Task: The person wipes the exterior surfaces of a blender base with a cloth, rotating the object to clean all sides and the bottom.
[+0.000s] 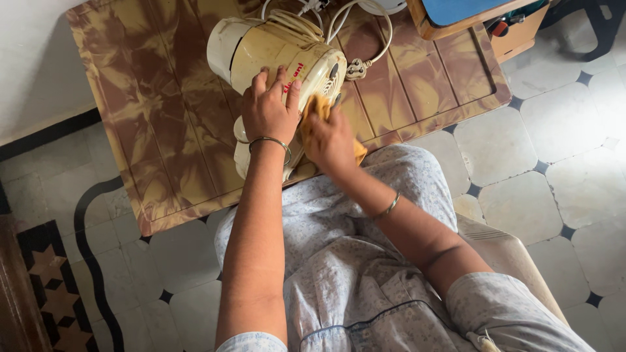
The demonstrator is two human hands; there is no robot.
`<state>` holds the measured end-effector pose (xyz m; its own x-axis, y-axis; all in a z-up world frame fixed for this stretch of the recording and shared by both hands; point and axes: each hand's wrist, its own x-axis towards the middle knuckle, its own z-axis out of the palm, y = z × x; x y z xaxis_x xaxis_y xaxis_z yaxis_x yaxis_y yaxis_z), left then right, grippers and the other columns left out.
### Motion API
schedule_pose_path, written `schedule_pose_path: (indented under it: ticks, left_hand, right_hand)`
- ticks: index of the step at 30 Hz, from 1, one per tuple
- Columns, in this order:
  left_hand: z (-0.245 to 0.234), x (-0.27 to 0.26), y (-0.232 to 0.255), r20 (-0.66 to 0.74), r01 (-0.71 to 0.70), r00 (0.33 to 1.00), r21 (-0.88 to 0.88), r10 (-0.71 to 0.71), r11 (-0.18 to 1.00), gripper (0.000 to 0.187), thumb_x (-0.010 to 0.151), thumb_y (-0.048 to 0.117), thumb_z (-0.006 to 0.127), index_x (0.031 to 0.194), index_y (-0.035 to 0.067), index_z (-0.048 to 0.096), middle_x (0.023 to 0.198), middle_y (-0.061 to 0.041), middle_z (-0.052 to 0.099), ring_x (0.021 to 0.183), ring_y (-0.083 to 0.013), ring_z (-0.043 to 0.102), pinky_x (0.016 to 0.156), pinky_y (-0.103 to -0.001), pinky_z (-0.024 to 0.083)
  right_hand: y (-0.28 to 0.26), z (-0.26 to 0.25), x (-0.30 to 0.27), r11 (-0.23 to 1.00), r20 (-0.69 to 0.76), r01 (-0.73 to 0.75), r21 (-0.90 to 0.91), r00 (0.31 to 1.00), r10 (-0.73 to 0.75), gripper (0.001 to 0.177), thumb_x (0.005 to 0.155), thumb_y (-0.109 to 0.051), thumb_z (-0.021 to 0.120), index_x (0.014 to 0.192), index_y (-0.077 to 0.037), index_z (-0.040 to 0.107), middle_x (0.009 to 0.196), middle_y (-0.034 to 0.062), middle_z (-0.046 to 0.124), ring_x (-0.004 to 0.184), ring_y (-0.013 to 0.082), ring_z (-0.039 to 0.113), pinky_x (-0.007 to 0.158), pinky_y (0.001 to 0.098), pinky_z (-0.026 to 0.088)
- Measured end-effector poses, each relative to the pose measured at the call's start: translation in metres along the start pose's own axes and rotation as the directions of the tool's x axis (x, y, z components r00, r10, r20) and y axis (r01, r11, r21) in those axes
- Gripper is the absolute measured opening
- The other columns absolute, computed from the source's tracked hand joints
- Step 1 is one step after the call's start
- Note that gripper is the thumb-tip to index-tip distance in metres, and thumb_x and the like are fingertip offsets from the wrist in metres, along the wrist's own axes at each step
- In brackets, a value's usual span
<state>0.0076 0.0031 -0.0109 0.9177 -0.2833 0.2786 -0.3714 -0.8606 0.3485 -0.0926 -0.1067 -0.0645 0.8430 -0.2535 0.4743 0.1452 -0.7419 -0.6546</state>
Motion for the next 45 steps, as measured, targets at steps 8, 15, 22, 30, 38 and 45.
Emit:
schedule_pose_path:
  ticks: [8, 15, 22, 30, 38, 45]
  left_hand:
    - [0.000, 0.001, 0.001, 0.004, 0.021, 1.000, -0.003, -0.021, 1.000, 0.051, 0.104, 0.052, 0.051, 0.135, 0.017, 0.069, 0.140, -0.017, 0.058, 0.117, -0.0394, 0.059, 0.103, -0.050, 0.046]
    - [-0.001, 0.002, 0.001, 0.020, 0.017, 1.000, 0.006, -0.017, 1.000, 0.050, 0.105, 0.052, 0.051, 0.138, 0.018, 0.068, 0.141, -0.016, 0.058, 0.119, -0.0391, 0.059, 0.104, -0.049, 0.046]
    - [-0.021, 0.004, 0.004, 0.105, 0.006, 0.994, -0.021, -0.003, 1.000, 0.082, 0.067, 0.057, 0.088, 0.137, 0.019, 0.066, 0.141, -0.015, 0.054, 0.122, -0.0374, 0.057, 0.100, -0.046, 0.049]
    - [-0.033, 0.007, -0.004, 0.169, -0.063, 0.983, -0.053, 0.071, 0.997, 0.078, 0.069, 0.048, 0.088, 0.139, 0.020, 0.065, 0.142, -0.011, 0.055, 0.126, -0.0323, 0.056, 0.100, -0.045, 0.050]
    - [-0.034, 0.009, -0.002, 0.164, -0.055, 0.984, -0.070, 0.066, 0.996, 0.078, 0.069, 0.048, 0.088, 0.137, 0.019, 0.066, 0.143, -0.013, 0.055, 0.124, -0.0335, 0.057, 0.098, -0.046, 0.051]
    - [-0.030, 0.006, -0.004, 0.112, -0.091, 0.989, -0.051, 0.096, 0.995, 0.077, 0.069, 0.047, 0.089, 0.136, 0.017, 0.067, 0.140, -0.014, 0.057, 0.122, -0.0348, 0.059, 0.097, -0.046, 0.053]
  right_hand:
    - [0.016, 0.001, 0.013, 0.999, 0.015, -0.048, -0.013, 0.999, 0.048, 0.044, 0.078, -0.002, 0.064, 0.121, -0.007, 0.070, 0.106, 0.0211, 0.055, 0.101, 0.0407, 0.057, 0.090, 0.0506, 0.050]
    - [0.012, -0.003, -0.002, 0.996, 0.107, 0.009, 0.088, 0.994, -0.018, 0.044, 0.080, 0.000, 0.068, 0.124, -0.006, 0.071, 0.103, 0.0208, 0.056, 0.095, 0.0403, 0.058, 0.086, 0.0488, 0.051]
    - [0.122, 0.017, 0.027, 0.789, 0.097, -0.210, 0.578, 0.977, 0.189, 0.042, 0.087, 0.008, 0.061, 0.126, 0.000, 0.074, 0.143, 0.0188, 0.051, 0.119, 0.0272, 0.066, 0.099, 0.0352, 0.055]
    - [0.114, 0.013, 0.037, 0.914, 0.015, -0.261, 0.311, 0.963, 0.270, 0.027, 0.084, 0.002, 0.067, 0.110, -0.005, 0.073, 0.124, 0.0141, 0.061, 0.106, 0.0271, 0.070, 0.091, 0.0325, 0.058]
    - [0.111, 0.006, 0.067, 0.890, 0.017, -0.397, 0.226, 0.915, 0.403, 0.048, 0.086, 0.002, 0.064, 0.130, -0.014, 0.072, 0.124, 0.0165, 0.061, 0.110, 0.0333, 0.066, 0.096, 0.0417, 0.053]
    - [0.069, 0.009, 0.027, 0.961, -0.118, -0.210, 0.178, 0.965, 0.232, 0.055, 0.085, 0.002, 0.063, 0.139, -0.008, 0.064, 0.132, 0.0200, 0.058, 0.121, 0.0377, 0.060, 0.103, 0.0435, 0.049]
